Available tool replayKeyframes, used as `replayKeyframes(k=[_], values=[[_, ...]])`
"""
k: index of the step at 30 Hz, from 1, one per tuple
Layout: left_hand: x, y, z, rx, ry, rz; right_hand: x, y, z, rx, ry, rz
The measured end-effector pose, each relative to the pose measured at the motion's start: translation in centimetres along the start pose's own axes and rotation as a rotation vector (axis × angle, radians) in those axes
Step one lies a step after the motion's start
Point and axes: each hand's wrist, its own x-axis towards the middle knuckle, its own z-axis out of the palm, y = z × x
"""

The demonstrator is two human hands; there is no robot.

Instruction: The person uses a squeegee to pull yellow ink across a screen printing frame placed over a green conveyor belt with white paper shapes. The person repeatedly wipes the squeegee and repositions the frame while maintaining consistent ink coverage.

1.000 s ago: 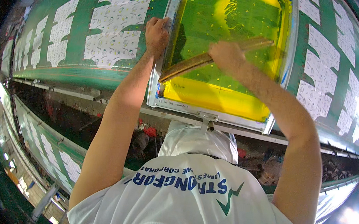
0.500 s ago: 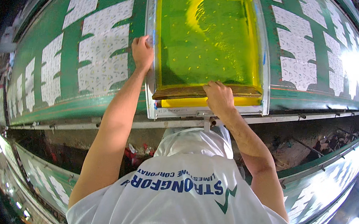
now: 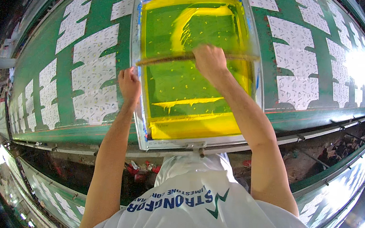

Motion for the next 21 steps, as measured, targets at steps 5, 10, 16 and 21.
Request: replayKeyframes(k=[5,10,16,21], values=[[0.4,0.7,-0.1,0.051,0.003,0.014,11.0,4.9,0.7,-0.106,0.309,-0.07],[0.2,0.8,-0.3,0.026,-0.044,-0.008,18.7,8.3,2.5,-0.175,0.425,-0.086],[0.3,1.5,-0.6,-0.009,-0.06,-0.092,23.3,10.7,5.1,-0.061,0.508,-0.079],[0.4,1.7,-0.8,0.016,-0.071,-0.086,26.0,12.0,6.7,-0.114,0.436,-0.005]])
